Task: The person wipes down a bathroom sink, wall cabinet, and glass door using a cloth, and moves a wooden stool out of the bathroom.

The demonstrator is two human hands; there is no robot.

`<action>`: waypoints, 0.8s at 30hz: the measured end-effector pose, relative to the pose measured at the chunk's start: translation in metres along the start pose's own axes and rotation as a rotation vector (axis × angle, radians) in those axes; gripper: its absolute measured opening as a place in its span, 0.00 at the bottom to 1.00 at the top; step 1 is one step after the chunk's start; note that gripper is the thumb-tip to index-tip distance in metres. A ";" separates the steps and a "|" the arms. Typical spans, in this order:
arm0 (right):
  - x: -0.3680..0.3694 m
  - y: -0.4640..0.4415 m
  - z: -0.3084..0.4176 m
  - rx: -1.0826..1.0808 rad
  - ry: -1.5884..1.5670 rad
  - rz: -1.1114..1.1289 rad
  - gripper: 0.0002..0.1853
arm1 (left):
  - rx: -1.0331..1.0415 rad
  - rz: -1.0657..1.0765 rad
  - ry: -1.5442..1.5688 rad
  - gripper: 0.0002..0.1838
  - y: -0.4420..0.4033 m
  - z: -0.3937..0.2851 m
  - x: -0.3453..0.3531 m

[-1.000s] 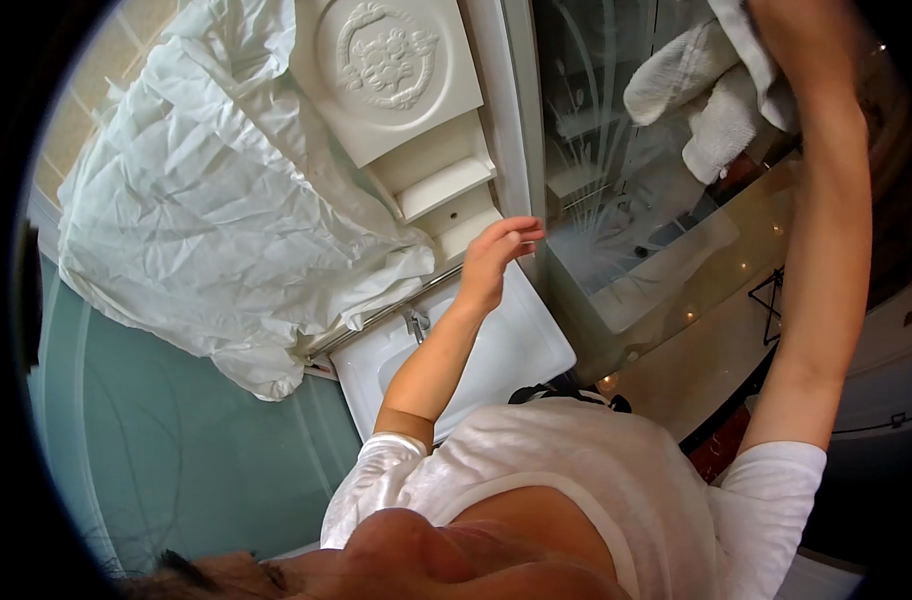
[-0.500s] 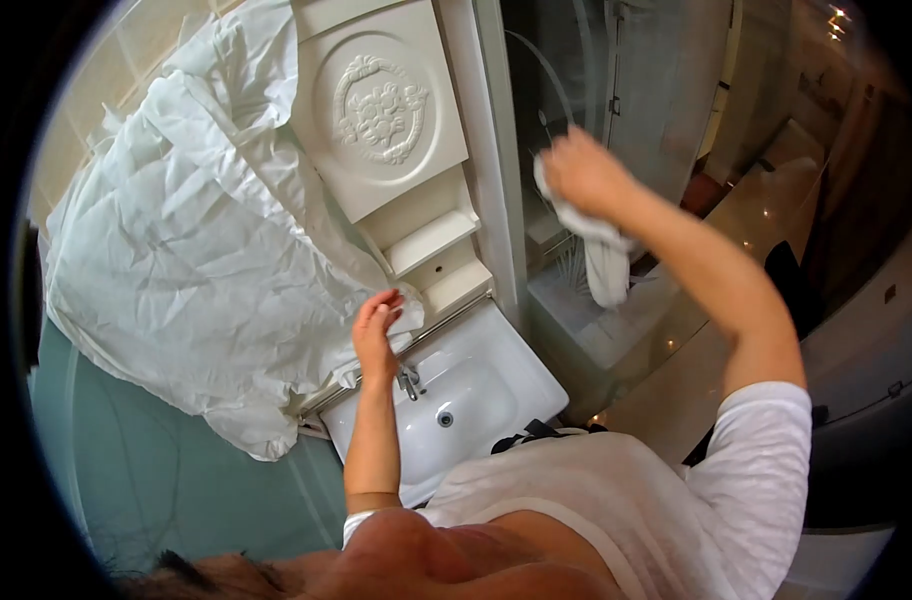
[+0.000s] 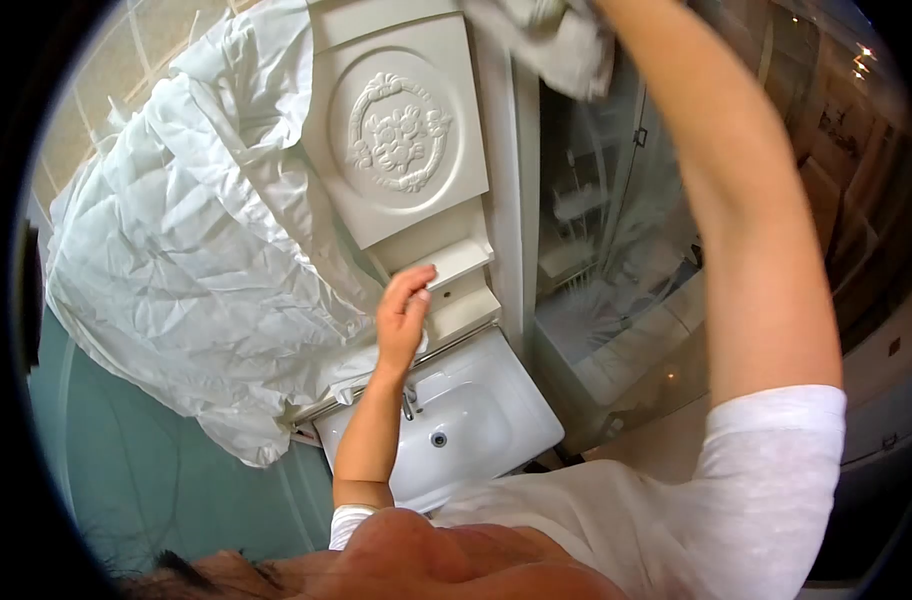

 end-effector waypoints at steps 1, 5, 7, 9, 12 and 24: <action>0.017 0.015 0.031 0.007 -0.011 0.078 0.07 | -0.008 -0.005 -0.008 0.11 0.001 0.002 -0.002; 0.030 0.124 0.152 -0.162 -0.623 0.188 0.04 | 0.078 0.003 -0.192 0.11 0.004 -0.009 -0.033; 0.025 0.180 0.206 -0.242 -0.676 0.452 0.06 | 0.151 -0.107 -0.333 0.12 0.000 -0.025 -0.069; 0.005 0.213 0.230 -0.400 -0.873 0.656 0.06 | 0.224 -0.133 -0.447 0.12 -0.008 -0.047 -0.098; -0.008 0.200 0.212 -0.212 -1.026 0.627 0.09 | 0.296 -0.166 -0.557 0.13 -0.021 -0.070 -0.130; -0.012 0.016 0.143 0.263 -0.864 -0.204 0.24 | 0.316 -0.027 -0.537 0.12 -0.022 -0.067 -0.100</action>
Point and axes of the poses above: each hand's wrist, its own y-axis away from the middle knuckle, its own x-axis out of the palm, z = x × y, the point moved 6 cm from there along -y, towards the middle knuckle, and after that the axes turned 5 degrees about -y, right-handed, at the moved point
